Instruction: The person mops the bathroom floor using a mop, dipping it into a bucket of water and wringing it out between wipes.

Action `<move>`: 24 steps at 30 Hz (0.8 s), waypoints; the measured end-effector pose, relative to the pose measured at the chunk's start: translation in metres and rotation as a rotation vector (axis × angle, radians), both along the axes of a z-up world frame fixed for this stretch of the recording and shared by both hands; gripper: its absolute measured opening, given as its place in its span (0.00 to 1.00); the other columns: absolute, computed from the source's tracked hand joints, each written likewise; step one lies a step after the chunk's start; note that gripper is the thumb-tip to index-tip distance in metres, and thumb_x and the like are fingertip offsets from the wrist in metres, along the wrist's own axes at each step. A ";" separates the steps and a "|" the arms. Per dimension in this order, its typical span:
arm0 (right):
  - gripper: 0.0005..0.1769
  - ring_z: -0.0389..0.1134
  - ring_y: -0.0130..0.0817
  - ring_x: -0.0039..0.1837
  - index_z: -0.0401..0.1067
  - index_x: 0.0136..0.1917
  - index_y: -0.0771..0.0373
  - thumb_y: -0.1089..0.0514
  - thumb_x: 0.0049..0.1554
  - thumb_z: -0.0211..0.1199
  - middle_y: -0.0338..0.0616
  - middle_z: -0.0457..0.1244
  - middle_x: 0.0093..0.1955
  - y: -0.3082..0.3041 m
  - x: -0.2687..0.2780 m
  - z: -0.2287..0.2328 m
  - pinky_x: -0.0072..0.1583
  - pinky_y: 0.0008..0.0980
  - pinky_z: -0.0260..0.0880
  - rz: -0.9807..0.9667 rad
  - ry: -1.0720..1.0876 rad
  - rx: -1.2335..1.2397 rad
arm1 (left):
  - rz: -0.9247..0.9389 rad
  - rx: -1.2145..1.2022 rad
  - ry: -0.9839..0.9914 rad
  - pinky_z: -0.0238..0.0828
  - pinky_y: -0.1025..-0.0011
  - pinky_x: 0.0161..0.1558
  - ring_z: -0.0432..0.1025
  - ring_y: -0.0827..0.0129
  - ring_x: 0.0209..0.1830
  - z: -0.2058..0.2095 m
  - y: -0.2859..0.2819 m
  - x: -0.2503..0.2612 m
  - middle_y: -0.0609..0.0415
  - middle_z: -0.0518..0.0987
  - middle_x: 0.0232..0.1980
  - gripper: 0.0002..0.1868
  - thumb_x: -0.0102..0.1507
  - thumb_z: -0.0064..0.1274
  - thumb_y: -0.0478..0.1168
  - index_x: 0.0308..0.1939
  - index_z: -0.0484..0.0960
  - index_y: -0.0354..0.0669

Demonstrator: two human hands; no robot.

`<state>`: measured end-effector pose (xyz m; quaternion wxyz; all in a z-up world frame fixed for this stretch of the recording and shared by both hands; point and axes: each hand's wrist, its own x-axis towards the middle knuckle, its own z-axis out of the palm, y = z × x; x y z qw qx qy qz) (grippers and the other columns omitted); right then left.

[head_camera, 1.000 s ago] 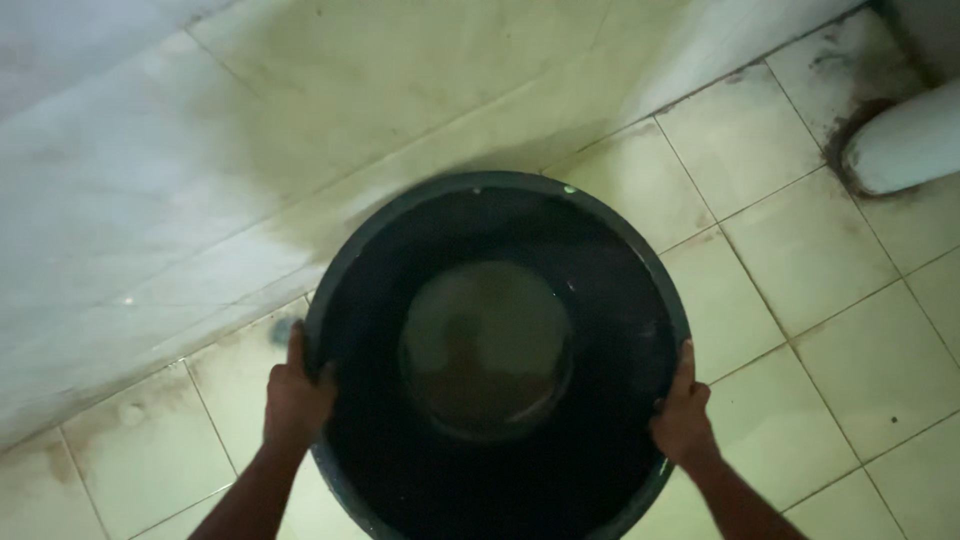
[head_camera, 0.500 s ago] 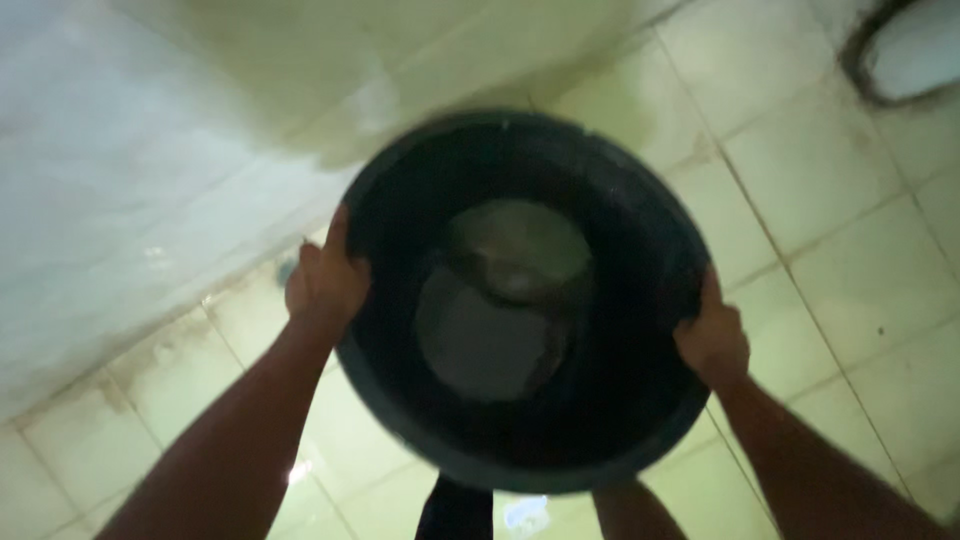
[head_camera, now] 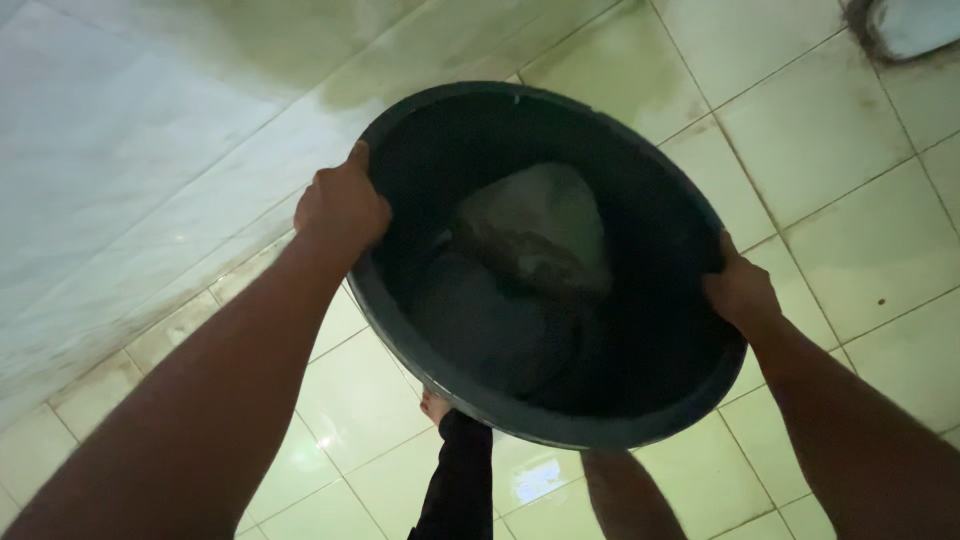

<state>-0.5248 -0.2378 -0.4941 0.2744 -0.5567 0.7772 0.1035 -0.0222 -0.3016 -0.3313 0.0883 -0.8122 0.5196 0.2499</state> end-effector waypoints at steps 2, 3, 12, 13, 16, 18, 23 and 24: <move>0.51 0.68 0.62 0.64 0.40 0.86 0.44 0.54 0.54 0.59 0.65 0.65 0.64 -0.006 -0.010 -0.009 0.66 0.51 0.68 0.027 -0.023 0.054 | -0.028 0.018 -0.014 0.72 0.49 0.58 0.73 0.42 0.60 0.007 -0.011 -0.006 0.37 0.78 0.59 0.41 0.59 0.56 0.41 0.77 0.61 0.63; 0.52 0.69 0.61 0.63 0.40 0.86 0.42 0.54 0.54 0.59 0.64 0.65 0.64 -0.009 -0.014 -0.013 0.66 0.50 0.68 0.041 -0.033 0.081 | -0.041 0.027 -0.021 0.72 0.49 0.58 0.73 0.42 0.61 0.011 -0.016 -0.007 0.36 0.78 0.59 0.41 0.58 0.57 0.41 0.76 0.62 0.61; 0.44 0.70 0.59 0.63 0.55 0.81 0.42 0.51 0.52 0.62 0.61 0.69 0.61 -0.041 -0.047 -0.072 0.65 0.50 0.70 0.169 -0.090 0.184 | -0.132 0.046 -0.113 0.76 0.51 0.54 0.77 0.40 0.56 0.032 -0.062 -0.008 0.33 0.81 0.54 0.22 0.57 0.59 0.42 0.54 0.82 0.38; 0.45 0.70 0.58 0.63 0.55 0.81 0.41 0.51 0.52 0.62 0.60 0.68 0.62 -0.043 -0.047 -0.072 0.65 0.49 0.70 0.147 -0.092 0.197 | -0.119 0.080 -0.116 0.76 0.51 0.54 0.78 0.41 0.55 0.033 -0.067 -0.010 0.33 0.83 0.53 0.21 0.57 0.58 0.42 0.53 0.83 0.37; 0.47 0.71 0.56 0.63 0.54 0.82 0.39 0.52 0.51 0.63 0.59 0.68 0.63 -0.052 -0.050 -0.069 0.65 0.49 0.70 0.068 -0.118 0.232 | -0.149 0.115 -0.136 0.77 0.51 0.53 0.80 0.42 0.53 0.038 -0.087 -0.016 0.32 0.84 0.51 0.20 0.57 0.58 0.42 0.52 0.84 0.36; 0.48 0.71 0.55 0.63 0.54 0.82 0.40 0.54 0.50 0.63 0.59 0.68 0.63 -0.057 -0.055 -0.072 0.66 0.49 0.69 -0.001 -0.164 0.258 | -0.264 0.057 -0.164 0.75 0.51 0.52 0.77 0.39 0.52 0.038 -0.099 -0.020 0.30 0.81 0.52 0.22 0.56 0.60 0.43 0.51 0.83 0.34; 0.49 0.71 0.55 0.63 0.51 0.82 0.40 0.49 0.51 0.65 0.60 0.69 0.63 -0.079 -0.090 -0.087 0.66 0.47 0.70 0.118 -0.140 0.275 | -0.286 0.100 -0.175 0.78 0.54 0.52 0.79 0.42 0.51 0.045 -0.131 -0.047 0.31 0.82 0.50 0.22 0.55 0.62 0.43 0.50 0.84 0.33; 0.48 0.71 0.55 0.63 0.53 0.82 0.40 0.49 0.51 0.66 0.60 0.68 0.63 -0.083 -0.097 -0.089 0.67 0.47 0.69 0.123 -0.137 0.281 | -0.295 0.106 -0.182 0.78 0.54 0.52 0.79 0.42 0.51 0.046 -0.135 -0.052 0.31 0.82 0.50 0.22 0.55 0.62 0.43 0.50 0.84 0.33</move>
